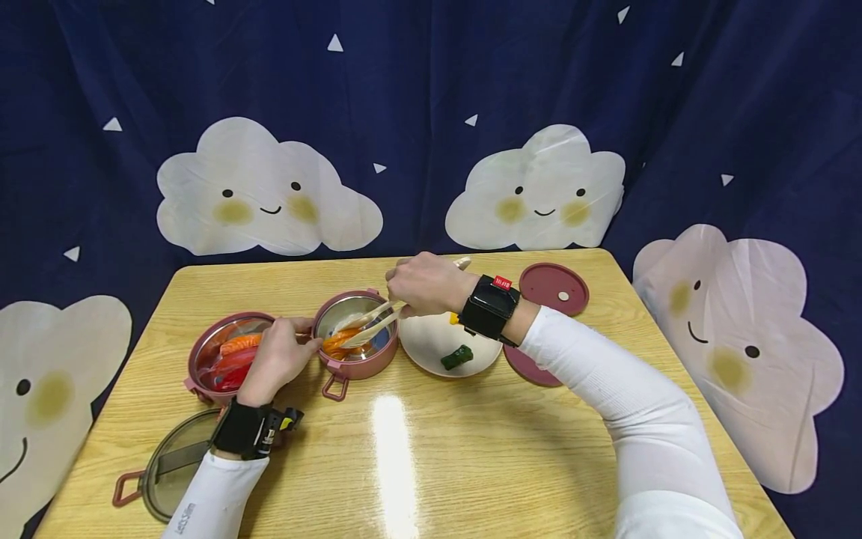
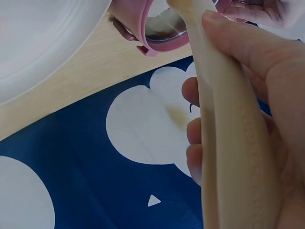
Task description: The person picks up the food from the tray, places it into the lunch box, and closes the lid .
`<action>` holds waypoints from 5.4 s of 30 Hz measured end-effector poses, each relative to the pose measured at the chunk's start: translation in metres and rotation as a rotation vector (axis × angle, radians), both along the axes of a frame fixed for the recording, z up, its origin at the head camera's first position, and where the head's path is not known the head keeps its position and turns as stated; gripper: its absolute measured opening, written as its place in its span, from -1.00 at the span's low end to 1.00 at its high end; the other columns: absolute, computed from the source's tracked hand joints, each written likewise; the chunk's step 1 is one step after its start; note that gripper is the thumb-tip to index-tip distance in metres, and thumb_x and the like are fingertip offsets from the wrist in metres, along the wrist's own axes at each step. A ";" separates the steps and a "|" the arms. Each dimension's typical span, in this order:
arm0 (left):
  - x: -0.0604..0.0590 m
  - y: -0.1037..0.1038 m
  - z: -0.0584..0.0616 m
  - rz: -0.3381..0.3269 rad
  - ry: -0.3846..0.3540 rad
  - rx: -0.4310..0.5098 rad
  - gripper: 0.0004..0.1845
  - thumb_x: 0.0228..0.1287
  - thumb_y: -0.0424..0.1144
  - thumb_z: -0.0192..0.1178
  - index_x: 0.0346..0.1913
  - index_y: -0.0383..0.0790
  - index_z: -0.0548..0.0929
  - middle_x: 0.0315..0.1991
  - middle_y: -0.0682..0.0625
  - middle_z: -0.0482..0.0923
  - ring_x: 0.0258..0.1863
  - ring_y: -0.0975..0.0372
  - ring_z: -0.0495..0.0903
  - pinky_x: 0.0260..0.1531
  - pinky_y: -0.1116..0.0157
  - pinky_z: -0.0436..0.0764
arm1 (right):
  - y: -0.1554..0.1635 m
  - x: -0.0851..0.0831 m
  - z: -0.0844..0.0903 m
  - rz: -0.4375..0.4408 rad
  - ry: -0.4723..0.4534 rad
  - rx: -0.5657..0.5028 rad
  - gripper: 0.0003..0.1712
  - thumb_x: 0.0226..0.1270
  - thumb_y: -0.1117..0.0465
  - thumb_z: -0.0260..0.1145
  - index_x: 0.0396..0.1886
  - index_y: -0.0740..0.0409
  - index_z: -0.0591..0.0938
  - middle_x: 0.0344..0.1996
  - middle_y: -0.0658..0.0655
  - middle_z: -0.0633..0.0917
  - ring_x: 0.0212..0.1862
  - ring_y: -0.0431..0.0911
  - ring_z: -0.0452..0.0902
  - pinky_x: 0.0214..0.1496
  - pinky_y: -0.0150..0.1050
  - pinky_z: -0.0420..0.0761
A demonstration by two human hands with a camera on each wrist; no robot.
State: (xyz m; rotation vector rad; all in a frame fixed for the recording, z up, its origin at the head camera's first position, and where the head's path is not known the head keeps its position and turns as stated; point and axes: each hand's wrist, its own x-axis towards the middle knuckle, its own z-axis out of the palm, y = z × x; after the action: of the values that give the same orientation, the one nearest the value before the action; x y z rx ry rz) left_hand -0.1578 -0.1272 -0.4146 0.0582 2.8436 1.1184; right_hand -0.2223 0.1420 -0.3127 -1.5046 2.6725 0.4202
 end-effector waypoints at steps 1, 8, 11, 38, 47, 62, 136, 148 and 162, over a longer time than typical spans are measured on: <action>0.000 0.000 0.000 -0.002 0.001 -0.001 -0.57 0.42 -0.37 0.30 0.29 -0.46 0.65 0.11 -0.38 0.72 -0.34 0.05 0.53 -0.43 0.30 0.37 | 0.000 0.000 -0.001 -0.002 0.001 -0.001 -0.63 0.28 -0.11 0.55 0.00 -0.08 0.86 -0.16 -0.03 0.77 -0.10 -0.05 0.69 -0.15 -0.14 0.72; 0.000 0.001 0.000 0.004 0.003 -0.006 -0.58 0.42 -0.36 0.32 0.27 -0.45 0.66 0.08 -0.36 0.73 -0.26 0.03 0.58 -0.39 0.29 0.42 | 0.002 -0.002 -0.002 0.002 0.013 -0.020 -0.60 0.25 -0.13 0.56 0.02 -0.09 0.86 -0.15 -0.03 0.77 -0.08 -0.06 0.70 -0.16 -0.16 0.73; 0.000 0.001 0.000 0.003 0.012 -0.007 -0.60 0.42 -0.36 0.32 0.25 -0.44 0.68 0.05 -0.35 0.75 -0.18 0.00 0.63 -0.31 0.26 0.48 | 0.003 -0.003 -0.003 0.001 0.013 -0.022 -0.59 0.24 -0.13 0.56 0.03 -0.09 0.86 -0.14 -0.03 0.76 -0.06 -0.05 0.70 -0.16 -0.16 0.73; 0.000 0.002 0.000 0.015 0.008 0.000 -0.59 0.41 -0.35 0.34 0.25 -0.45 0.68 0.04 -0.34 0.75 -0.22 0.02 0.58 -0.35 0.30 0.44 | 0.025 0.002 0.020 -0.052 0.048 -0.035 -0.60 0.22 -0.14 0.58 -0.03 -0.07 0.86 -0.29 0.01 0.70 -0.22 -0.02 0.60 -0.28 -0.15 0.63; 0.000 0.001 -0.001 0.004 0.023 0.006 -0.60 0.40 -0.36 0.34 0.23 -0.45 0.69 0.02 -0.35 0.75 -0.21 0.01 0.60 -0.34 0.30 0.44 | 0.058 0.017 0.042 -0.079 0.085 -0.045 -0.66 0.19 -0.08 0.62 -0.09 -0.06 0.87 -0.36 0.01 0.68 -0.27 -0.04 0.56 -0.29 -0.15 0.61; -0.001 0.001 0.000 0.004 0.018 0.009 -0.60 0.41 -0.35 0.34 0.24 -0.45 0.69 0.07 -0.36 0.75 -0.21 0.01 0.60 -0.35 0.31 0.42 | 0.108 0.038 0.063 -0.171 0.094 -0.084 -0.64 0.14 -0.04 0.64 -0.07 -0.09 0.88 -0.47 -0.07 0.58 -0.40 -0.17 0.46 -0.44 -0.30 0.46; -0.002 0.003 0.000 0.015 0.010 0.031 -0.60 0.39 -0.38 0.35 0.24 -0.45 0.69 0.08 -0.35 0.75 -0.13 -0.01 0.62 -0.30 0.31 0.46 | 0.130 0.046 0.013 -0.176 0.005 0.014 -0.78 0.03 -0.03 0.70 -0.38 -0.12 0.85 -0.50 -0.13 0.62 -0.38 -0.19 0.55 -0.32 -0.19 0.60; -0.001 0.003 -0.002 0.016 0.009 0.025 -0.62 0.40 -0.37 0.34 0.22 -0.44 0.70 0.04 -0.33 0.76 -0.14 -0.01 0.62 -0.30 0.31 0.47 | 0.129 0.048 0.029 -0.171 0.000 -0.008 -0.80 0.04 0.06 0.69 -0.30 -0.13 0.87 -0.50 -0.11 0.56 -0.41 -0.21 0.48 -0.47 -0.30 0.45; 0.000 0.001 0.000 0.019 -0.008 0.006 -0.59 0.42 -0.36 0.32 0.27 -0.42 0.68 0.04 -0.32 0.75 -0.20 0.01 0.58 -0.35 0.31 0.43 | 0.117 0.049 0.052 -0.166 0.064 -0.027 -0.74 0.11 0.02 0.67 -0.17 -0.19 0.88 -0.42 -0.12 0.61 -0.29 -0.13 0.56 -0.47 -0.25 0.50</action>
State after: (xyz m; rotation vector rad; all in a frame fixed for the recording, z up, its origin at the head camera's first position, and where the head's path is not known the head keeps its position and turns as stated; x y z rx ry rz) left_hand -0.1583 -0.1257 -0.4150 0.0274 2.8398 1.1274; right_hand -0.1732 0.2594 -0.2603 -1.2831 2.8349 0.4308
